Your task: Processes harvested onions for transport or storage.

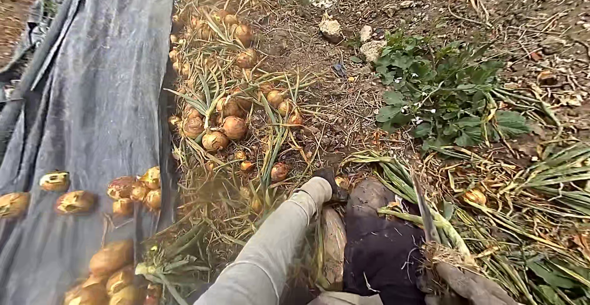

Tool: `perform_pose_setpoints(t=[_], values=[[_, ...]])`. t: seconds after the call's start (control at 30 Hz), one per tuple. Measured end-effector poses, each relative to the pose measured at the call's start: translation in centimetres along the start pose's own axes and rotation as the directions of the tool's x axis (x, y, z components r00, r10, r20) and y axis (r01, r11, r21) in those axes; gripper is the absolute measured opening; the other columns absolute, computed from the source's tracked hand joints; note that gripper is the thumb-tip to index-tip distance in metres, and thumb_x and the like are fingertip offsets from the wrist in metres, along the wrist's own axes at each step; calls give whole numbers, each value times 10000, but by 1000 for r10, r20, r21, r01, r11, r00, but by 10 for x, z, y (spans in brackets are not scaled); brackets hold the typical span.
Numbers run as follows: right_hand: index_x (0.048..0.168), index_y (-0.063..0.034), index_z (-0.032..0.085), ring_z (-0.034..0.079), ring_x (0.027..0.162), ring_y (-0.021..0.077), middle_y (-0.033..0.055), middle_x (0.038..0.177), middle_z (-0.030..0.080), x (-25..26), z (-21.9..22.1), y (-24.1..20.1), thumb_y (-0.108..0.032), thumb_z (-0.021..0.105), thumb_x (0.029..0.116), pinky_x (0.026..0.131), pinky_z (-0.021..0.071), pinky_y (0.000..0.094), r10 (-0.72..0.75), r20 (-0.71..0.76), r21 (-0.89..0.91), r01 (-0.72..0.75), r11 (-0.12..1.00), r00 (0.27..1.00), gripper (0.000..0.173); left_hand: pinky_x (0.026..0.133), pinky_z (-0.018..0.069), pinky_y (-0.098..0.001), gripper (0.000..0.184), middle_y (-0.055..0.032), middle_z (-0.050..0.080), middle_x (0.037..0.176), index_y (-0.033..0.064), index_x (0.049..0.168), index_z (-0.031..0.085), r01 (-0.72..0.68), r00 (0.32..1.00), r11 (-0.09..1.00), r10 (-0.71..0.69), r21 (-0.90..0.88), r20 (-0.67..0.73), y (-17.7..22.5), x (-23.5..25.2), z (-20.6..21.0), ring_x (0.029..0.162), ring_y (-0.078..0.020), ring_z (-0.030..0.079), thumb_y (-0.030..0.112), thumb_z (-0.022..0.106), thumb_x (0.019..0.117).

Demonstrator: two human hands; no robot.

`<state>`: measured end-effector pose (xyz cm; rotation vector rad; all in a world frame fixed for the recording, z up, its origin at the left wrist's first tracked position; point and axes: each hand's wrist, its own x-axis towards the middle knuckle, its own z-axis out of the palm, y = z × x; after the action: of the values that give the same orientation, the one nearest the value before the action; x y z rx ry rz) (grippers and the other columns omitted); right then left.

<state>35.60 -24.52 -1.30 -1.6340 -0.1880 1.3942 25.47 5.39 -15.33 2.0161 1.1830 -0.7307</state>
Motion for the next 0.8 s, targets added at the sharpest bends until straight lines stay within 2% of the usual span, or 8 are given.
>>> perform_pose_setpoints(t=[0.17, 0.27, 0.33, 0.4, 0.5, 0.6, 0.7, 0.8], values=[[888, -101, 649, 588, 506, 116, 2, 638, 611, 51, 45, 1, -371, 665, 902, 470, 516, 274, -101, 44, -116, 105, 988, 994, 272, 995, 548, -476, 892, -190, 662, 1267, 31, 1402, 540, -368, 915, 799, 221, -475, -337, -58, -93, -19, 1133, -288, 664, 60, 939, 604], [974, -89, 652, 586, 516, 137, 23, 663, 613, 65, 85, -11, -492, 715, 877, 485, 525, 306, -220, 150, -239, 252, 938, 964, 419, 997, 559, -368, 992, -146, 661, 1271, -3, 1387, 535, -610, 744, 711, 362, -349, -562, -73, -164, -29, 1140, -196, 659, 86, 966, 499], [1050, -95, 665, 595, 547, 148, 28, 705, 629, 65, 111, -19, -577, 704, 872, 521, 543, 336, -303, 207, -277, 353, 894, 930, 516, 1032, 538, -394, 1019, -174, 643, 1297, -27, 1371, 543, -680, 631, 711, 443, -179, -637, -84, -196, -27, 1188, -231, 636, 167, 973, 468], [968, -96, 674, 578, 509, 153, 31, 662, 613, 62, 134, -30, -599, 677, 886, 499, 530, 345, -301, 245, -335, 372, 866, 922, 510, 1047, 520, -437, 1008, -195, 628, 1321, -27, 1369, 555, -668, 589, 741, 476, -63, -654, -91, -223, -24, 1219, -274, 619, 223, 961, 481], [854, -74, 641, 576, 494, 160, 47, 625, 595, 51, 157, -41, -602, 614, 942, 491, 523, 346, -197, 285, -514, 323, 795, 938, 535, 1073, 490, -459, 990, -189, 610, 1351, 9, 1397, 551, -545, 700, 834, 395, -88, -595, -93, -247, -13, 1257, -292, 592, 228, 961, 523], [966, -61, 689, 667, 755, 202, 83, 817, 666, 27, 170, -45, -618, 591, 931, 727, 561, 454, -212, 330, -691, 389, 609, 920, 567, 1145, 410, -449, 910, -209, 594, 1382, -4, 1391, 560, -447, 804, 889, 352, -97, -479, -88, -257, -6, 1321, -312, 541, 257, 931, 602], [914, -84, 685, 601, 578, 83, -18, 687, 622, -3, 173, -38, -442, 642, 941, 555, 539, 298, -339, 425, -443, 520, 730, 839, 361, 1097, 447, -491, 814, -216, 621, 1335, -6, 1356, 592, -369, 764, 919, 214, -140, -609, -92, -257, -8, 1263, -336, 582, 275, 897, 655], [958, -101, 640, 580, 526, 14, -87, 675, 621, -47, 169, -30, -205, 596, 956, 493, 521, 202, -274, 576, -98, 398, 912, 770, 113, 990, 527, -532, 834, -227, 597, 1369, 39, 1499, 423, -337, 648, 771, -226, -540, -727, -110, -257, -27, 1190, -362, 623, 130, 872, 803]])
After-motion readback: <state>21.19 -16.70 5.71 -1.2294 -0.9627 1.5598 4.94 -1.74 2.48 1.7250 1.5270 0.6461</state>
